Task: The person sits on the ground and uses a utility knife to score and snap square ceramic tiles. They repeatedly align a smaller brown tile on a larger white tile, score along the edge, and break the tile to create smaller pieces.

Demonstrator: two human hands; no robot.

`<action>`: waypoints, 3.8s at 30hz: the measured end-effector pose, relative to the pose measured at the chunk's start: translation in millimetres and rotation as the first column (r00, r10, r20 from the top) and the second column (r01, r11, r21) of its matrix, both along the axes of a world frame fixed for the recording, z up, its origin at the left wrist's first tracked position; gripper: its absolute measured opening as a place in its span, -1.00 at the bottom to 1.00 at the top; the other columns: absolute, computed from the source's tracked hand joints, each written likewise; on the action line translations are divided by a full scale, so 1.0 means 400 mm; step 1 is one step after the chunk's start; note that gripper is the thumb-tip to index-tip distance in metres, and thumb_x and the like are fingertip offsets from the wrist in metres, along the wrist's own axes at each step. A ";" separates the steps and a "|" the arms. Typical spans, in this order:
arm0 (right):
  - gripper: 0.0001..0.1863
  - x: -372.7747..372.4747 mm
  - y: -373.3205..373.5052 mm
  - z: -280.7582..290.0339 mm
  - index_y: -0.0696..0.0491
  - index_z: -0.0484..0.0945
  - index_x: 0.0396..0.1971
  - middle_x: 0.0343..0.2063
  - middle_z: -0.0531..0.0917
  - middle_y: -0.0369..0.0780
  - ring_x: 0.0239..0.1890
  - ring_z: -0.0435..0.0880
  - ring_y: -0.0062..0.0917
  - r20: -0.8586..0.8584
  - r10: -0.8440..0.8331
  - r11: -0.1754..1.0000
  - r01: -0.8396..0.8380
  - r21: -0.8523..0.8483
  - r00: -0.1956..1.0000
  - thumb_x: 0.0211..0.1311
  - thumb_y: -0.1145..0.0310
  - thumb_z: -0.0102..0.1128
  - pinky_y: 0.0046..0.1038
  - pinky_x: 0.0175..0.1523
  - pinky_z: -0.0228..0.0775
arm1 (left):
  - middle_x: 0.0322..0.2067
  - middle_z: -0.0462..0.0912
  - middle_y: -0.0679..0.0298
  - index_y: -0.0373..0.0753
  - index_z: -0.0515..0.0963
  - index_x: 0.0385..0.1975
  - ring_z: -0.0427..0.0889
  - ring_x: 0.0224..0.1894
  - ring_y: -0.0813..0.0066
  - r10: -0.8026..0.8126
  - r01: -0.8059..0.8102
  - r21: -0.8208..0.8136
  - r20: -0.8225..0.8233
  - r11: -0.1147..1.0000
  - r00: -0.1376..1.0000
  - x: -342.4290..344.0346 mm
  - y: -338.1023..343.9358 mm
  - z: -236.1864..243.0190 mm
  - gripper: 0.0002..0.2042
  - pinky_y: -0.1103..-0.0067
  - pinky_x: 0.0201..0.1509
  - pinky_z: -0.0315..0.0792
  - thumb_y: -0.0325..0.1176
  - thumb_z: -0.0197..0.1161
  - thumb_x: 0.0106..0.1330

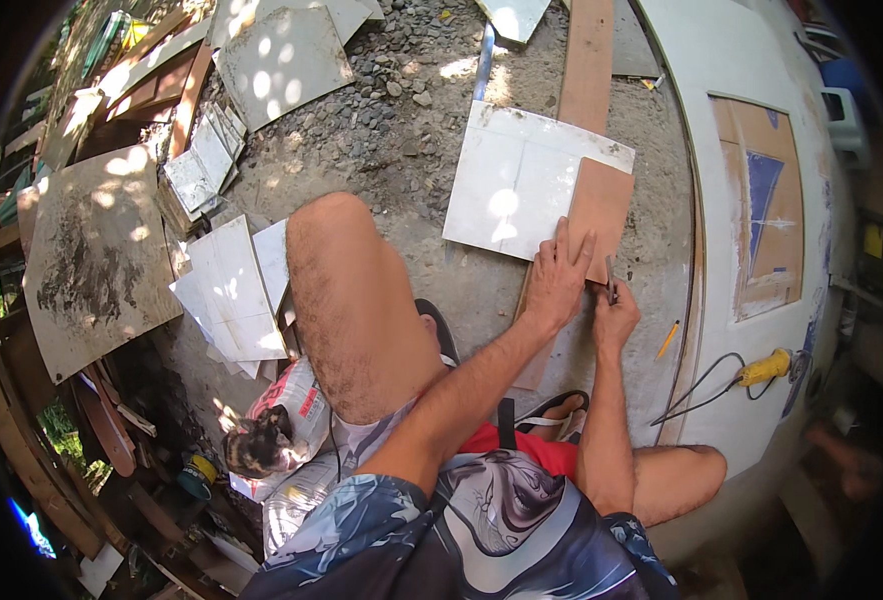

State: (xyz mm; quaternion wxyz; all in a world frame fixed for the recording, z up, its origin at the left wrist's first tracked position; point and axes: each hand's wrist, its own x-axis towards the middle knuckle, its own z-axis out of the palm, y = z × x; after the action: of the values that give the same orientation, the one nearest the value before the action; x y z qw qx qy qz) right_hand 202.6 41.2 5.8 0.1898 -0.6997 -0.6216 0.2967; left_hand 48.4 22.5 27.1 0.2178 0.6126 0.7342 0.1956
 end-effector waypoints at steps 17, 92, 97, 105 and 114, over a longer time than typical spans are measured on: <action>-0.71 -0.011 0.006 -0.013 0.16 0.77 -0.02 -0.25 0.84 -0.01 -0.24 0.85 -0.25 0.018 -0.015 0.999 0.015 0.029 1.000 0.27 0.44 0.48 -0.28 -0.06 0.62 | 0.60 0.04 -0.29 -0.22 0.31 0.57 0.39 0.19 -0.07 0.037 -0.037 -0.003 0.068 0.999 0.997 0.011 0.000 -0.015 -0.11 0.15 0.31 0.39 -0.38 0.51 0.16; -0.42 0.106 0.152 0.063 0.19 0.73 0.07 0.17 0.67 0.16 0.10 0.75 0.09 0.494 -0.121 0.844 0.351 -0.405 0.861 0.12 0.20 0.72 -0.06 0.21 0.65 | 0.01 0.77 -0.12 -0.24 0.70 0.06 0.72 0.10 -0.17 0.786 -0.997 -0.058 0.618 0.060 0.011 -0.962 0.105 0.454 -0.54 0.07 0.16 0.55 0.02 0.00 0.68; -0.40 0.109 0.135 -0.006 0.21 0.72 0.07 0.16 0.65 0.20 0.07 0.75 0.09 0.421 -0.068 0.877 0.255 -0.407 0.904 0.12 0.17 0.72 -0.06 0.21 0.65 | 0.20 0.70 -0.17 -0.39 0.66 0.17 0.71 0.18 -0.17 0.539 -0.840 -0.165 0.700 -0.517 -0.469 -1.179 -0.256 0.461 -0.46 0.13 0.30 0.60 -0.02 -0.08 0.70; -0.34 0.154 0.138 -0.005 0.26 0.71 0.07 0.15 0.61 0.26 0.04 0.75 0.10 0.342 -0.082 0.896 0.219 -0.386 0.936 0.10 0.12 0.73 -0.05 0.17 0.64 | 0.22 0.68 -0.25 -0.55 0.63 0.13 0.72 0.25 -0.11 -0.002 -0.196 -0.386 0.456 -0.902 -0.890 -1.115 -0.879 0.097 -0.47 0.14 0.33 0.60 -0.09 0.03 0.64; -0.22 0.153 0.171 -0.030 0.28 0.70 0.10 0.13 0.60 0.30 0.00 0.75 0.20 0.407 -0.163 0.876 0.321 -0.360 0.899 0.00 0.02 0.76 0.01 0.13 0.65 | 0.13 0.74 -0.23 -0.52 0.69 0.08 0.74 0.20 -0.15 0.378 -0.381 -0.246 0.060 -0.891 -0.924 -1.029 -1.097 -0.019 -0.58 0.14 0.33 0.63 -0.27 0.05 0.57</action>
State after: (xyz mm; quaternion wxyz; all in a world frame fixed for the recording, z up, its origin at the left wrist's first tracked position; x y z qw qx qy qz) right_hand 263.7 109.7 -6.1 -0.0469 -0.8399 -0.4735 0.2612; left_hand -363.1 -416.5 19.4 -0.0574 -0.6182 0.7103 0.3318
